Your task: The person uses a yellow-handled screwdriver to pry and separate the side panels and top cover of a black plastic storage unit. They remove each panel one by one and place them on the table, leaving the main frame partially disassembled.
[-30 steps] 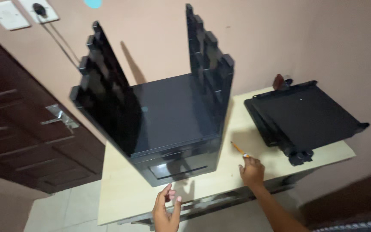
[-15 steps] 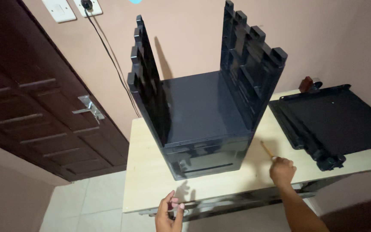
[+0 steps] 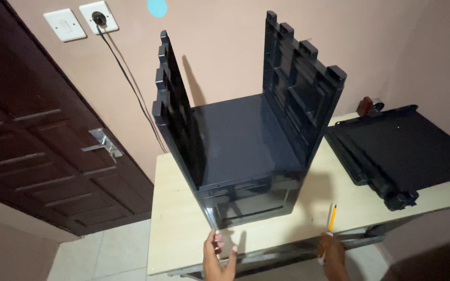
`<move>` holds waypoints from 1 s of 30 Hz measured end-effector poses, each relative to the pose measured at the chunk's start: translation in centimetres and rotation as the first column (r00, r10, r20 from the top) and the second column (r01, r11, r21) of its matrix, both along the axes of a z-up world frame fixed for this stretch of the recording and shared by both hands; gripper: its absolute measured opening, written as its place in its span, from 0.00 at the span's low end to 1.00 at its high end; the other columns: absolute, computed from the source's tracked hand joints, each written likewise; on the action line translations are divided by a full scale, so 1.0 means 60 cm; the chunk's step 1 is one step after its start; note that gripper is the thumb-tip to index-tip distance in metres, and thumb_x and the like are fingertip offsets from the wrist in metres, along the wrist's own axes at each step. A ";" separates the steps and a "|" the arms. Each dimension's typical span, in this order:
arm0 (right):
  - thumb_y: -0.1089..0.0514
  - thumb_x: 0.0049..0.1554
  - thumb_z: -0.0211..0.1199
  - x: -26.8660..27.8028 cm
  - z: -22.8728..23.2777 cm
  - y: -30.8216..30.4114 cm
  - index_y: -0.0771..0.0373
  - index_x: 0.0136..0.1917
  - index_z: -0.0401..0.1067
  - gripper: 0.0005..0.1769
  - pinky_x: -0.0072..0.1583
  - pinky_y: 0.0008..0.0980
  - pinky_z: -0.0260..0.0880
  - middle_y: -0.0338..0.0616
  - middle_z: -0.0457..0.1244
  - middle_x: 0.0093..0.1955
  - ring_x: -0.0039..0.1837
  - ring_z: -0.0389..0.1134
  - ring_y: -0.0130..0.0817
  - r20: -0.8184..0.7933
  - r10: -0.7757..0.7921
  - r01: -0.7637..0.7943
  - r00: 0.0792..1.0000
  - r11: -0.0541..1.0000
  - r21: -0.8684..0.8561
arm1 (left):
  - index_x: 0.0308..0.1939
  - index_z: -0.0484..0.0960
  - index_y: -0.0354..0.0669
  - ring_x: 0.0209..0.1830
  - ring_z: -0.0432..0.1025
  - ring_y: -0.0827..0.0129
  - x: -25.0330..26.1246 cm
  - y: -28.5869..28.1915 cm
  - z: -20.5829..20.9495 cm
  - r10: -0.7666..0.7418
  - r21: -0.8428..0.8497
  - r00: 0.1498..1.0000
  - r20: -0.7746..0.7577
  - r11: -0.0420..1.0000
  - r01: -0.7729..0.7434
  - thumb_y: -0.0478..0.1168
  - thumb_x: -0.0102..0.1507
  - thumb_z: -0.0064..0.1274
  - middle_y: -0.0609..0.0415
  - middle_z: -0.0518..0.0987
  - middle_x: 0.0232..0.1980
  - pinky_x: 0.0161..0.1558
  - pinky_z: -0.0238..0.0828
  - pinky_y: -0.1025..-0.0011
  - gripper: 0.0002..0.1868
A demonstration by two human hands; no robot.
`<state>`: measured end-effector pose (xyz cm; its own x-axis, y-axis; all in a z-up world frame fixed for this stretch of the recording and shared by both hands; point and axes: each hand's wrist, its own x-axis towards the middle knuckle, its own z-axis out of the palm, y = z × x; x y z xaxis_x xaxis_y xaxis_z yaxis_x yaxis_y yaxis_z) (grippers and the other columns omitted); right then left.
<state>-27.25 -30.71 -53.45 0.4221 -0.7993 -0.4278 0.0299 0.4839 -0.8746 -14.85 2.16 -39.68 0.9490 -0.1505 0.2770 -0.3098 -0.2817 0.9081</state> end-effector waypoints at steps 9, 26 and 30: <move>0.49 0.60 0.60 0.078 0.122 -0.096 0.65 0.61 0.61 0.23 0.54 0.41 0.59 0.49 0.57 0.56 0.57 0.58 0.42 0.361 0.294 -0.271 0.885 0.956 -0.114 | 0.75 0.44 0.23 0.76 0.51 0.40 0.031 -0.089 0.136 0.204 -0.052 0.967 0.155 0.979 -0.198 0.45 0.57 0.65 0.26 0.51 0.75 0.73 0.46 0.52 0.56; 0.55 0.44 0.52 0.140 0.328 -0.057 0.69 0.84 0.39 0.57 0.79 0.39 0.34 0.58 0.41 0.87 0.87 0.37 0.48 0.480 0.704 -0.509 0.523 0.710 -0.486 | 0.77 0.43 0.23 0.82 0.42 0.40 0.081 -0.133 0.162 0.318 -0.062 0.917 0.240 0.948 -0.312 0.50 0.58 0.65 0.27 0.46 0.81 0.77 0.38 0.54 0.58; 0.57 0.42 0.53 0.132 0.332 -0.042 0.65 0.83 0.38 0.58 0.75 0.41 0.40 0.54 0.38 0.86 0.86 0.35 0.46 0.445 0.680 -0.536 0.583 0.734 -0.418 | 0.78 0.44 0.24 0.82 0.47 0.41 0.095 -0.110 0.164 0.262 -0.089 0.924 0.277 0.965 -0.247 0.48 0.58 0.65 0.28 0.48 0.81 0.76 0.47 0.54 0.57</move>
<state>-19.34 -33.25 -33.54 0.9356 -0.3018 0.1831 0.2921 0.3704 -0.8818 -9.15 -4.43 -29.83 0.8338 0.1073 0.5416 -0.4811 -0.3399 0.8081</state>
